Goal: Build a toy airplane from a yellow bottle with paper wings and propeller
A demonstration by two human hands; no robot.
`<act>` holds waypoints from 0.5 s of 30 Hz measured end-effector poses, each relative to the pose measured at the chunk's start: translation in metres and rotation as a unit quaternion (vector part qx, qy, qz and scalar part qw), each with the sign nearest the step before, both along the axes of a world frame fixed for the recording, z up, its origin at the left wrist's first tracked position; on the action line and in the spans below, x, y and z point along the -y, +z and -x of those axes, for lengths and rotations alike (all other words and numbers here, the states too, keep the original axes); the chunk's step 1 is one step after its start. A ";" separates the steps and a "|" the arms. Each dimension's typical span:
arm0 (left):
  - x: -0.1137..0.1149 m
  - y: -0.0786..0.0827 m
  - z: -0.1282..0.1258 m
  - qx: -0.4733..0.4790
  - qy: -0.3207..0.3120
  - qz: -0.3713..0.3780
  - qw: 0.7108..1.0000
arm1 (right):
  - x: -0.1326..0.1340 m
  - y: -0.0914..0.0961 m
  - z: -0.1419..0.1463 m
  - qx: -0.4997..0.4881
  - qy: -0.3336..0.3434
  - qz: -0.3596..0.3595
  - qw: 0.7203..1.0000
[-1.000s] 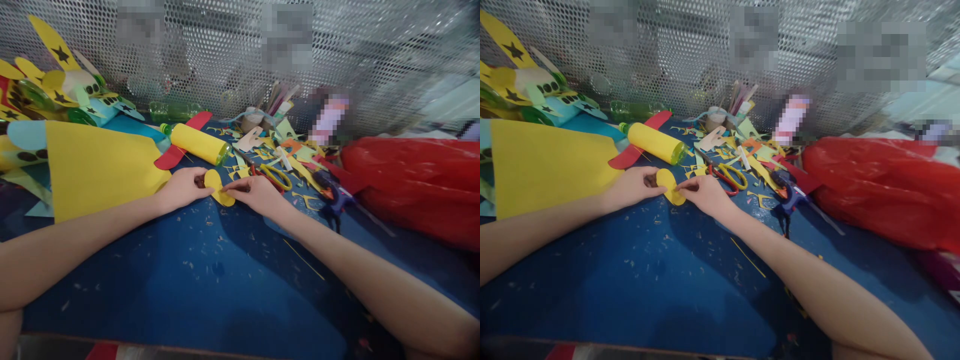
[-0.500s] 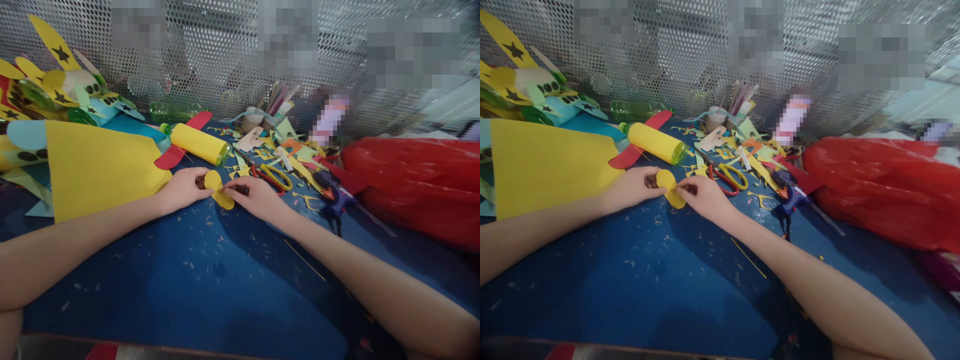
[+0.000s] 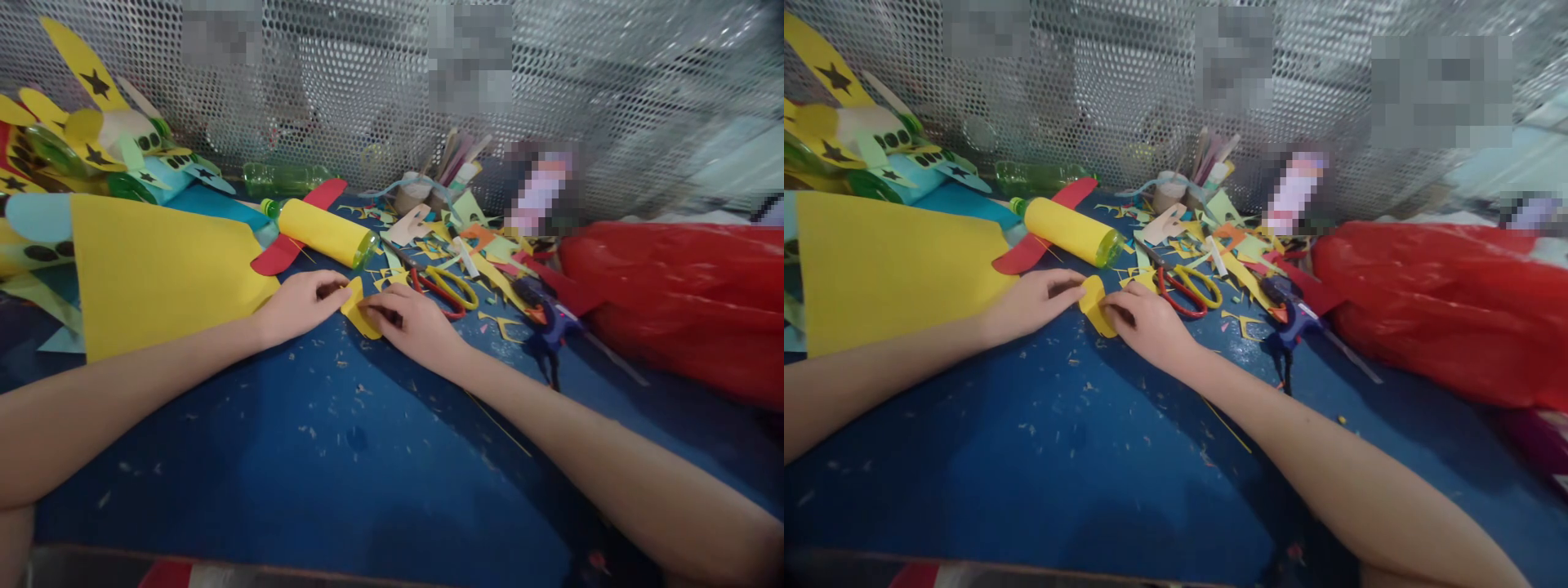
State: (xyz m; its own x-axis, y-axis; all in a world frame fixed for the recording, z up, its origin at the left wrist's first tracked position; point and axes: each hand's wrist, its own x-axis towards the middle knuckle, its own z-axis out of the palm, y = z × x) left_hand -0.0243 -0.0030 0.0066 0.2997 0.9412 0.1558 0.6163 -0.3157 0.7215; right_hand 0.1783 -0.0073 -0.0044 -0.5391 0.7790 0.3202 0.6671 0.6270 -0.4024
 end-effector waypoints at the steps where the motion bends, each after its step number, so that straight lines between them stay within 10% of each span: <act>1: 0.000 0.000 0.000 0.006 -0.003 0.001 1.000 | 0.000 -0.001 0.000 0.001 0.001 0.001 1.000; 15: -0.004 -0.007 0.002 -0.033 -0.041 -0.013 0.999 | 0.002 -0.003 -0.002 -0.017 -0.001 -0.007 1.000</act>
